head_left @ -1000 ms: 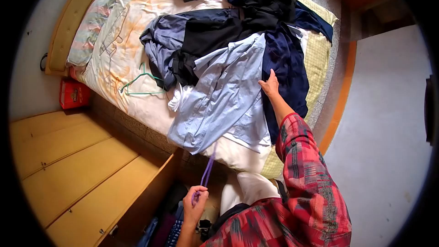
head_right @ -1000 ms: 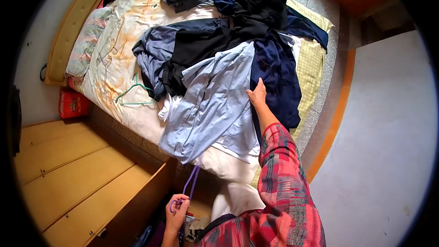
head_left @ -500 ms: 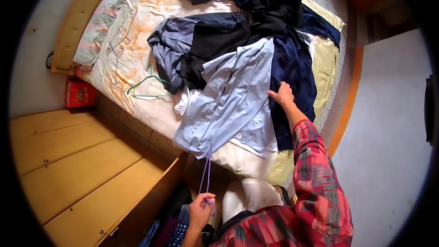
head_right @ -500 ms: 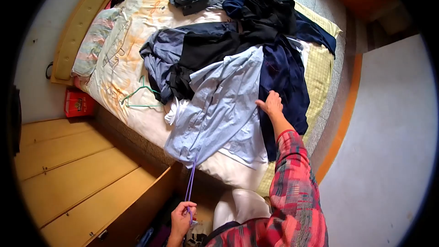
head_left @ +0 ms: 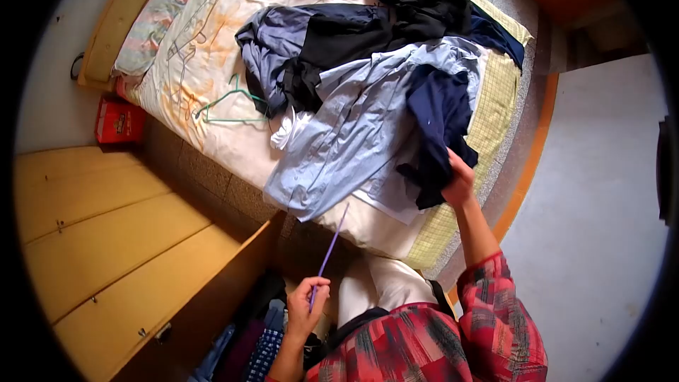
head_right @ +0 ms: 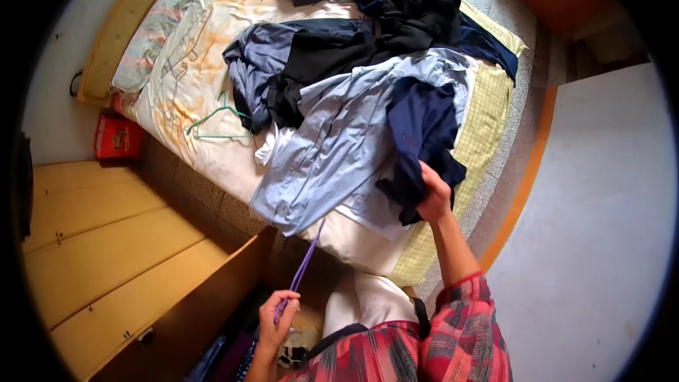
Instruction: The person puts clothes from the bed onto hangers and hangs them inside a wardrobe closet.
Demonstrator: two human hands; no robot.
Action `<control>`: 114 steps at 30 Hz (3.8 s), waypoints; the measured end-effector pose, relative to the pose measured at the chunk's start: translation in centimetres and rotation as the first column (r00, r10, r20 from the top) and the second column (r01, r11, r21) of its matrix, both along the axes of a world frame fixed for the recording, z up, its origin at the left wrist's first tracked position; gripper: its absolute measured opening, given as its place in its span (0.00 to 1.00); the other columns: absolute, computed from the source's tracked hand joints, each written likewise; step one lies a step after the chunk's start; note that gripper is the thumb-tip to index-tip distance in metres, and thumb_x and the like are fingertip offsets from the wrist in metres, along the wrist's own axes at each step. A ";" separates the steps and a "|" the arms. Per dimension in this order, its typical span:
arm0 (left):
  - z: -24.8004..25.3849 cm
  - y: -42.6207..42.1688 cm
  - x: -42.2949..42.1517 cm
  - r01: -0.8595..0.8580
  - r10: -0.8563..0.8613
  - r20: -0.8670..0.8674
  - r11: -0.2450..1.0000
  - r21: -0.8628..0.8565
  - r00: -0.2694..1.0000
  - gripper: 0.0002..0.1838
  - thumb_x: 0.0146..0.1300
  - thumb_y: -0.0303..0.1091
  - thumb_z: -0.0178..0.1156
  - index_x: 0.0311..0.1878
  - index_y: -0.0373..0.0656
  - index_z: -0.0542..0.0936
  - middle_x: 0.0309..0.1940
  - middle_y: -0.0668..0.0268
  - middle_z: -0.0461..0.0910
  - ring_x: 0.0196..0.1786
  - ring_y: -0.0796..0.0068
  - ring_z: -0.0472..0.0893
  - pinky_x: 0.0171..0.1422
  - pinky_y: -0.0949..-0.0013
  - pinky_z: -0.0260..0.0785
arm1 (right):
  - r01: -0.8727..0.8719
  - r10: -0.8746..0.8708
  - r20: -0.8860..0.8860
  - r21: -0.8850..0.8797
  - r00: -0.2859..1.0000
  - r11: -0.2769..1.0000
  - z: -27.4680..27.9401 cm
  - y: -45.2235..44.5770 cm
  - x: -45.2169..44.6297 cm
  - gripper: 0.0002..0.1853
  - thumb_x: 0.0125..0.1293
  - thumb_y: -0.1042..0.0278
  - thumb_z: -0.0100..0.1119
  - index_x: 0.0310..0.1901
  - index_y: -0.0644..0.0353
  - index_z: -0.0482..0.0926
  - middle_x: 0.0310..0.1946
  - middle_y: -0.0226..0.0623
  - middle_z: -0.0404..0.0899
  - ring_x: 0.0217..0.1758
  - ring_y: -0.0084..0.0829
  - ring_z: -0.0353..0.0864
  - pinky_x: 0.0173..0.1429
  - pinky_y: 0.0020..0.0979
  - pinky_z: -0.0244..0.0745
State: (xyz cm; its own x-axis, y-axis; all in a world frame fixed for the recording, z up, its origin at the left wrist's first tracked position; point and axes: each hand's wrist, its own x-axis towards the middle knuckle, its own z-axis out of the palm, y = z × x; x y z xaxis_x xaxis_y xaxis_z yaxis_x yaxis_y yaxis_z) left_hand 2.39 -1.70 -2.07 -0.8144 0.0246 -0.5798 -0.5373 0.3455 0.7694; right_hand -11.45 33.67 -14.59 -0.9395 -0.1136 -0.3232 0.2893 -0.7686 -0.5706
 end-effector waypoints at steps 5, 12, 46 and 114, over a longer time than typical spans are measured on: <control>0.2 0.0 -0.5 0.011 -0.012 -0.081 1.000 -0.008 0.997 0.06 0.62 0.28 0.57 0.40 0.37 0.76 0.23 0.73 0.74 0.27 0.87 0.71 0.32 0.82 0.64 | -0.013 0.043 0.221 -0.134 0.974 0.991 2.7 1.4 8.9 0.25 0.60 0.61 0.50 0.55 0.69 0.69 0.51 0.44 0.74 0.54 0.36 0.74 0.58 0.36 0.68; -0.1 0.0 0.5 -0.038 0.039 -0.033 0.999 0.030 0.999 0.06 0.63 0.28 0.57 0.41 0.37 0.77 0.24 0.71 0.75 0.28 0.86 0.72 0.34 0.81 0.65 | -0.274 0.013 0.312 0.851 0.950 -0.448 -6.7 3.3 9.2 0.12 0.55 0.68 0.59 0.40 0.62 0.77 0.38 0.45 0.76 0.46 0.44 0.74 0.51 0.40 0.69; 10.6 -7.4 5.1 -0.234 0.107 -0.705 0.968 -0.086 0.701 0.07 0.61 0.28 0.59 0.42 0.40 0.78 0.27 0.64 0.79 0.28 0.79 0.77 0.34 0.76 0.68 | -0.375 0.377 0.006 -0.081 0.926 0.923 17.3 -12.1 8.7 0.17 0.67 0.60 0.46 0.48 0.66 0.74 0.42 0.40 0.80 0.43 0.33 0.81 0.53 0.32 0.74; 18.5 -1.8 7.1 0.057 0.496 -0.547 0.704 0.708 0.674 0.39 0.41 0.14 0.44 0.66 0.31 0.59 0.64 0.56 0.64 0.67 0.65 0.64 0.72 0.64 0.52 | 0.072 0.484 -0.599 0.672 0.638 0.737 28.0 5.2 6.1 0.16 0.70 0.62 0.46 0.32 0.66 0.76 0.26 0.35 0.78 0.14 0.10 0.54 0.16 0.15 0.45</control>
